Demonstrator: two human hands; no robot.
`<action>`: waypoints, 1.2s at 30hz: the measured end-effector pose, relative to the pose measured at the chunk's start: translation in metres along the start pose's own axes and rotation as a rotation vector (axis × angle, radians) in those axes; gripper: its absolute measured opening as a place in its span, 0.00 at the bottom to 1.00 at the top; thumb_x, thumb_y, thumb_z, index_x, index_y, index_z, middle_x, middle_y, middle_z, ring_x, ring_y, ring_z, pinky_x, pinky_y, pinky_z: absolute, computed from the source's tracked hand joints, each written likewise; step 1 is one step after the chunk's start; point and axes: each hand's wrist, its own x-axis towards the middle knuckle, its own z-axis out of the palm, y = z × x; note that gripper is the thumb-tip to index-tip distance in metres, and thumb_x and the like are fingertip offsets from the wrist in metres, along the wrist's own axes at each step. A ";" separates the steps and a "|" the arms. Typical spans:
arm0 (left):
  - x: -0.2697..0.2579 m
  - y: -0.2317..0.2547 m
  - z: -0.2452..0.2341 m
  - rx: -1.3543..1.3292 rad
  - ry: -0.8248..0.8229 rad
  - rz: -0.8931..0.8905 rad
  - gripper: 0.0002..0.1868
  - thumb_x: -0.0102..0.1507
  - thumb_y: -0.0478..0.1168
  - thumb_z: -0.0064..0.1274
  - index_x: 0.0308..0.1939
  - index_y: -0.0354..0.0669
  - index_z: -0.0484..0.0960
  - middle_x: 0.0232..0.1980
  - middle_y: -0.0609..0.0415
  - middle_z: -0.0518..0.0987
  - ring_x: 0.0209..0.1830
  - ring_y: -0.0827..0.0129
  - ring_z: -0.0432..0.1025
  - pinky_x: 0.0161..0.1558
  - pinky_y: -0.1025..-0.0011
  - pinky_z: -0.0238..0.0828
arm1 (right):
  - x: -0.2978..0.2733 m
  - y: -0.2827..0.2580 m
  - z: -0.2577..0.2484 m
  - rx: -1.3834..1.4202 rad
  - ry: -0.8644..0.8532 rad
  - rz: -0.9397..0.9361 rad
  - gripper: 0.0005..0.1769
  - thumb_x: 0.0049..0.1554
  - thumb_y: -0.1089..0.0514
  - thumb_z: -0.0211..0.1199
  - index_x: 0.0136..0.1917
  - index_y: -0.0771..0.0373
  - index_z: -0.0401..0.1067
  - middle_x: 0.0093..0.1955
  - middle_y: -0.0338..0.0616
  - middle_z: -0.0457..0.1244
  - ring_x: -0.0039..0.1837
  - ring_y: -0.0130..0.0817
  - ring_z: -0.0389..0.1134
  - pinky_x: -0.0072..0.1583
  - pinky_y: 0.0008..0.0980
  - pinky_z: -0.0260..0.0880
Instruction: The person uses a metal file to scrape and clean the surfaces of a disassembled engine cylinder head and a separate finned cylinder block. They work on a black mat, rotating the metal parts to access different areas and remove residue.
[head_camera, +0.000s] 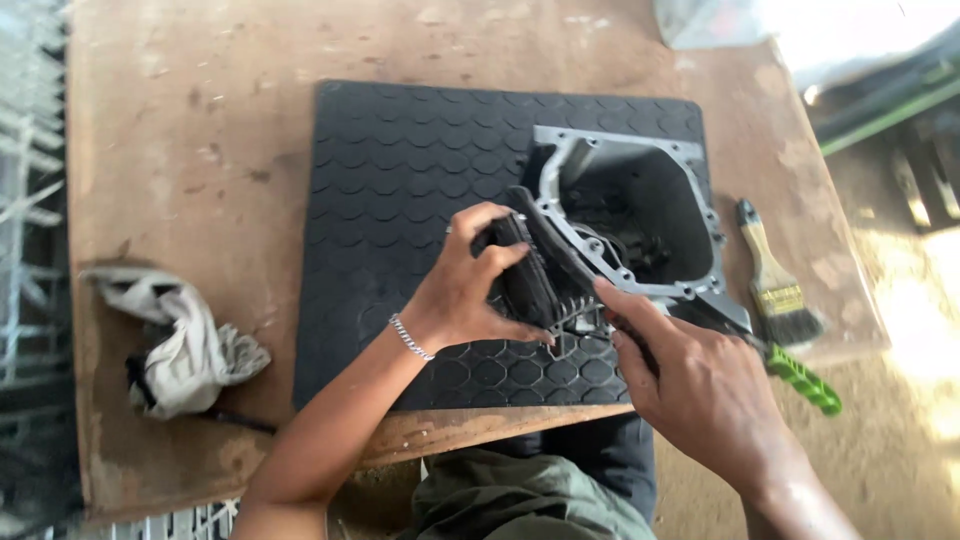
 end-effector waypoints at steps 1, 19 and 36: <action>0.002 0.003 0.000 -0.018 -0.017 0.011 0.49 0.44 0.66 0.77 0.58 0.47 0.69 0.68 0.43 0.60 0.70 0.46 0.57 0.71 0.50 0.62 | -0.002 0.000 0.002 -0.001 0.000 0.027 0.24 0.55 0.57 0.62 0.65 0.50 0.74 0.30 0.40 0.72 0.24 0.39 0.71 0.26 0.41 0.65; -0.007 0.034 0.020 0.081 0.134 -0.048 0.49 0.45 0.66 0.74 0.56 0.44 0.66 0.64 0.43 0.57 0.67 0.47 0.55 0.69 0.50 0.59 | -0.032 0.009 0.012 -0.074 -0.008 0.079 0.30 0.50 0.59 0.64 0.66 0.43 0.73 0.25 0.29 0.70 0.17 0.24 0.62 0.21 0.31 0.60; -0.011 0.068 0.040 0.183 0.189 -0.065 0.49 0.53 0.69 0.68 0.57 0.43 0.56 0.57 0.43 0.54 0.63 0.45 0.52 0.65 0.42 0.58 | -0.031 0.035 0.006 0.012 0.084 -0.120 0.27 0.49 0.64 0.64 0.63 0.52 0.74 0.22 0.29 0.64 0.17 0.23 0.56 0.21 0.30 0.56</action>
